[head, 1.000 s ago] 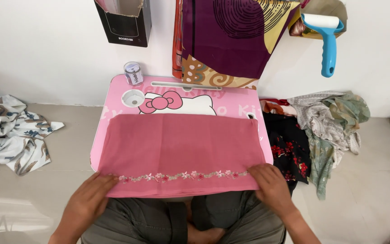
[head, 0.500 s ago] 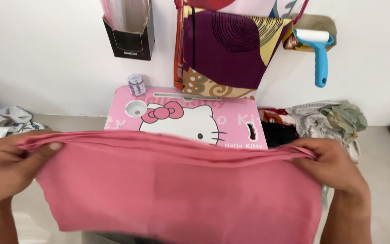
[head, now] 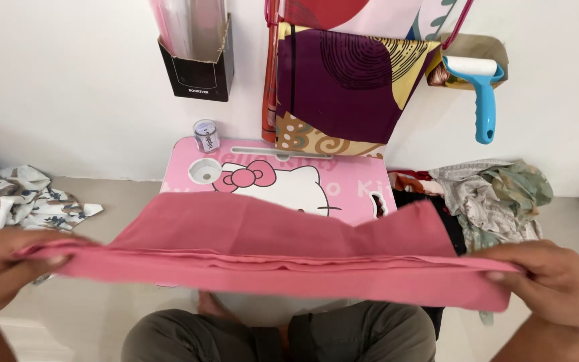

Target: Unfolding, inspecting, folding a pink scarf and then cleaning it with a lint roller

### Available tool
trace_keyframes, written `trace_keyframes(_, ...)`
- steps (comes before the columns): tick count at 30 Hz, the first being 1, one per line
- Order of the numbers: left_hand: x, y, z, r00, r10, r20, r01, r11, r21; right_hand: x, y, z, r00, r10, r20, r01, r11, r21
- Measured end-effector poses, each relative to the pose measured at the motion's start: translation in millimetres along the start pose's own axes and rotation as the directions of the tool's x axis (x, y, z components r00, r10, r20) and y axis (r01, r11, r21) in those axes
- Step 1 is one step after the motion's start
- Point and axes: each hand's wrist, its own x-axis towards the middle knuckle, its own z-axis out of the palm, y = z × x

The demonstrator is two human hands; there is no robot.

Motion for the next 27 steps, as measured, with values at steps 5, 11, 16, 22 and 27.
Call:
trace_keyframes(5,-10.9,3.7,3.9,0.995,-0.097,-0.034,0.096,0.995,-0.026,-4.6,-8.9,2.4,0.997,0.079,0.020,-0.079,0.997,-0.014)
trace_keyframes(11,45.7,100.1,46.1,0.946,-0.109,-0.304,0.116,0.993,0.005,71.8,30.6,43.6,0.999,0.037,0.007,-0.037,0.999,0.024)
trace_keyframes(16,73.6,100.2,55.9,0.861,0.042,-0.506,-0.046,0.999,0.003,110.0,18.5,65.4,0.966,0.128,-0.225,-0.114,0.991,0.074)
trace_keyframes(22,53.7,84.4,65.1,0.762,0.392,-0.515,-0.317,0.920,0.231,92.7,22.9,73.2,0.926,-0.119,-0.357,0.172,0.978,0.119)
trace_keyframes(27,33.8,16.0,127.8,0.876,0.319,-0.362,-0.247,0.941,0.231,44.0,60.9,117.8,0.980,0.143,-0.138,-0.123,0.982,0.146)
